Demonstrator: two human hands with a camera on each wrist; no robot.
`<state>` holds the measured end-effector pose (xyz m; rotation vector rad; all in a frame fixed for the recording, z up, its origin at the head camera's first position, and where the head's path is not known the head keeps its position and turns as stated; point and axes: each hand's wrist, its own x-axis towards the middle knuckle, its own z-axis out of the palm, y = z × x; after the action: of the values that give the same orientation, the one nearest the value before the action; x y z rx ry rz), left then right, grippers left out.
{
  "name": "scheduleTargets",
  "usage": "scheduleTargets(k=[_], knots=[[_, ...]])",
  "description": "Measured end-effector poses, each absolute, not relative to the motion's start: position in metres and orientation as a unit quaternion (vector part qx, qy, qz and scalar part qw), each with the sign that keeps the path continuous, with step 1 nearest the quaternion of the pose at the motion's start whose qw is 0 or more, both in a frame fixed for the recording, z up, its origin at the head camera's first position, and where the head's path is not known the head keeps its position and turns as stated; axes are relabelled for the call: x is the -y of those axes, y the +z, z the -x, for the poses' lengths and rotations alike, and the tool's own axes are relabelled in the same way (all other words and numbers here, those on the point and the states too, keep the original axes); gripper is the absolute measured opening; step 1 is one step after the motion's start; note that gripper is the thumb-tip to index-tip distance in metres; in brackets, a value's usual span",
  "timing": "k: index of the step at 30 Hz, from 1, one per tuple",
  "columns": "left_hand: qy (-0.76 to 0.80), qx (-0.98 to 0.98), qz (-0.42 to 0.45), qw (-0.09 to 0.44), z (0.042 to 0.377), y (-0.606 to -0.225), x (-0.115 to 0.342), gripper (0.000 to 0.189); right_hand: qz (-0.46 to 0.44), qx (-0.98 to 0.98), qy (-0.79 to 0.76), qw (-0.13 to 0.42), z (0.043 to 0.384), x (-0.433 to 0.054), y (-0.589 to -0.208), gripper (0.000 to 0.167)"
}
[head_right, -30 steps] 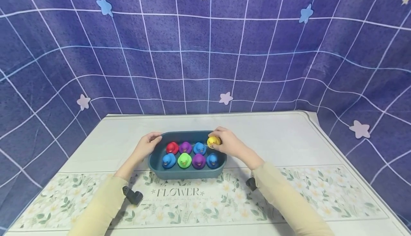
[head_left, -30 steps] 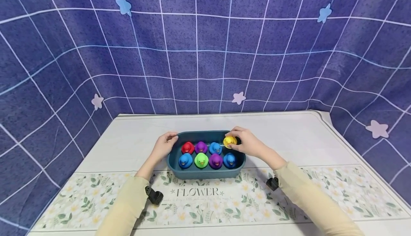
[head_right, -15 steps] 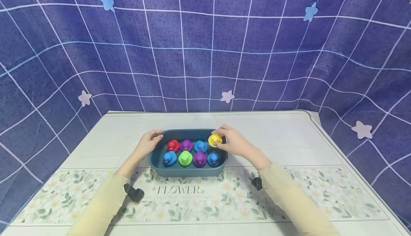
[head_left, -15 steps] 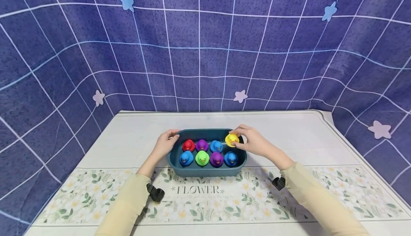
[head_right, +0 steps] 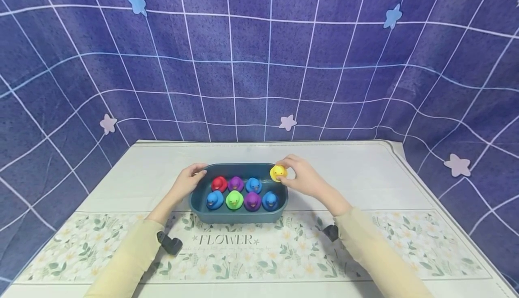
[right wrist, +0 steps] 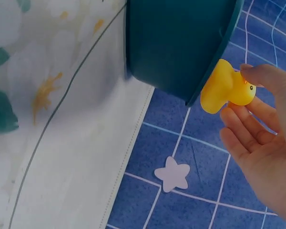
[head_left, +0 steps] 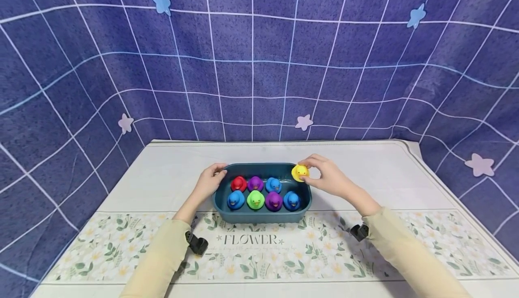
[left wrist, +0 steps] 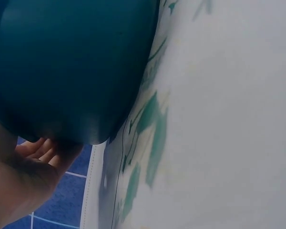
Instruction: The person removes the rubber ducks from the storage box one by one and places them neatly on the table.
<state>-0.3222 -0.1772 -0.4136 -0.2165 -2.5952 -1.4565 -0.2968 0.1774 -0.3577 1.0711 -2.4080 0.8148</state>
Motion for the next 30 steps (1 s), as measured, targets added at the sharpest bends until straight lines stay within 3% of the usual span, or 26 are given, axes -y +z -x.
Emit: scheduleTargets(k=[23,30], knots=[[-0.481,0.87,0.074,0.081,0.323,-0.415,0.178,0.03,-0.364,0.866,0.274,0.204,0.301,-0.213,-0.362,0.03],[-0.473,0.874,0.08,0.084,0.323,-0.413,0.179,0.03,-0.35,0.88,0.271,0.174,0.303,-0.219,-0.368,0.03]])
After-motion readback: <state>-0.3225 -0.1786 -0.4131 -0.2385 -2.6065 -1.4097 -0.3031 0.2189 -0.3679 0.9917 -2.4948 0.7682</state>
